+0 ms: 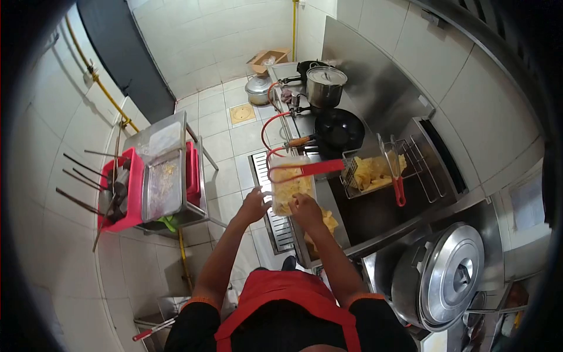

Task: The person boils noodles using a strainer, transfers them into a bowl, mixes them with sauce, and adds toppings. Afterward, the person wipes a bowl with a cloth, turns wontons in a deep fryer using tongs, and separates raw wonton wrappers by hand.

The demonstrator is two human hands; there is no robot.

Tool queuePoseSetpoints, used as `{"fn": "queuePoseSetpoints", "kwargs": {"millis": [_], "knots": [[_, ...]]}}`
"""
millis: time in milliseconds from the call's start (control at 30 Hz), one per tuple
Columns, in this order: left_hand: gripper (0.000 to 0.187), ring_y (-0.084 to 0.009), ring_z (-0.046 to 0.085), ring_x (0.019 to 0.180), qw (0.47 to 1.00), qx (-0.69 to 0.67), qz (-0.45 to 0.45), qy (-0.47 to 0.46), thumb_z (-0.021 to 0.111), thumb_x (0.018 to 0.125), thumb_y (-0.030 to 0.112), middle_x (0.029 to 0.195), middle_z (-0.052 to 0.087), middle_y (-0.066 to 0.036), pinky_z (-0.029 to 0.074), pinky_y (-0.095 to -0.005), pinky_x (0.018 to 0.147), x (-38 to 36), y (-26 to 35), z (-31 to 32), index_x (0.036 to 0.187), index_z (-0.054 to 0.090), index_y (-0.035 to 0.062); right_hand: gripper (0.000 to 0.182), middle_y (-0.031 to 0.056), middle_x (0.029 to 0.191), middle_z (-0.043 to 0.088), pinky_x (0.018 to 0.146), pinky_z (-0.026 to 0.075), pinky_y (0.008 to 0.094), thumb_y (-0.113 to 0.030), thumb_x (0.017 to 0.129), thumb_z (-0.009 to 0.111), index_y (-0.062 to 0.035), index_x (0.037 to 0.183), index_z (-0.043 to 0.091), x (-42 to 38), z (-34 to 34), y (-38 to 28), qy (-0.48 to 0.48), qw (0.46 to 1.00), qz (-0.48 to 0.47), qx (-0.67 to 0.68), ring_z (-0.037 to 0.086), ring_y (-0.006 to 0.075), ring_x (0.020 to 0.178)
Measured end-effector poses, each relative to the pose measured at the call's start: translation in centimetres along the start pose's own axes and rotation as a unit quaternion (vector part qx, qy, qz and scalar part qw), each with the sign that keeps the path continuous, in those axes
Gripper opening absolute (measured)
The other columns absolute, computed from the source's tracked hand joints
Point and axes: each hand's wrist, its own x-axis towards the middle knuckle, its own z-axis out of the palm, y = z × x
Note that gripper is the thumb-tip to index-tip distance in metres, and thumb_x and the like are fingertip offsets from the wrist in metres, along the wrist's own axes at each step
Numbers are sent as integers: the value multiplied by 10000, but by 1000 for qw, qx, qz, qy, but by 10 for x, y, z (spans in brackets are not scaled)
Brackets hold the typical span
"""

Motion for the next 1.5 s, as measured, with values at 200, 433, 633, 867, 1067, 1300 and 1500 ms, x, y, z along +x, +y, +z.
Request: {"fn": "queuePoseSetpoints", "kwargs": {"millis": [200, 433, 633, 867, 1067, 1300, 1500], "knots": [[378, -432, 476, 1228, 999, -1, 42, -29, 724, 792, 243, 1301, 507, -275, 395, -496, 1031, 42, -37, 17, 1158, 642, 196, 329, 176, 977, 660, 797, 533, 456, -256, 802, 685, -32, 1041, 647, 43, 57, 34, 2, 974, 78, -211, 618, 369, 938], [546, -498, 86, 1429, 968, 62, 104, -220, 727, 781, 376, 1564, 167, -187, 101, -613, 1142, 81, -17, -16, 1293, 586, 251, 225, 106, 855, 648, 713, 509, 366, -196, 818, 687, -37, 953, 602, 41, 36, 27, 43, 994, -63, 77, 631, 236, 801], [543, -441, 180, 1421, 915, -116, 193, -334, 754, 786, 402, 1437, 419, -178, 159, -529, 1140, 132, -28, -17, 1224, 586, 128, 188, -6, 826, 565, 681, 459, 262, -217, 918, 640, -75, 999, 548, 43, 36, 25, 23, 818, 281, 501, 544, 79, 764], [189, -45, 531, 831, 702, -537, -101, -458, 653, 909, 112, 890, 509, 32, 482, -225, 718, 162, -22, 7, 995, 485, 111, 244, 17, 960, 594, 725, 508, 270, -140, 952, 602, -79, 1165, 499, 45, 12, 2, 179, 706, 316, 608, 586, 105, 839], [273, -77, 562, 777, 662, -550, -210, -464, 652, 914, 117, 910, 542, -1, 518, -250, 649, 154, 17, 13, 1102, 454, 114, 302, 57, 1015, 614, 754, 562, 286, -41, 922, 616, -89, 1201, 510, 10, 3, -6, 259, 659, 330, 624, 654, 145, 891], [488, -149, 628, 935, 679, -479, -80, -550, 726, 833, 60, 1083, 577, -87, 554, -302, 684, 126, 51, 29, 1228, 439, 52, 235, 32, 1033, 628, 760, 555, 299, 14, 903, 616, -83, 1116, 599, -56, 6, 5, 357, 554, 295, 692, 645, 156, 904], [385, -184, 642, 935, 850, -285, 115, -427, 728, 791, 102, 1061, 641, -64, 532, -344, 753, 117, 37, 24, 1140, 567, 75, 265, 45, 1017, 643, 776, 543, 290, 87, 849, 602, -53, 1073, 612, -112, -9, 52, 418, 615, 327, 584, 638, 152, 904]]}}
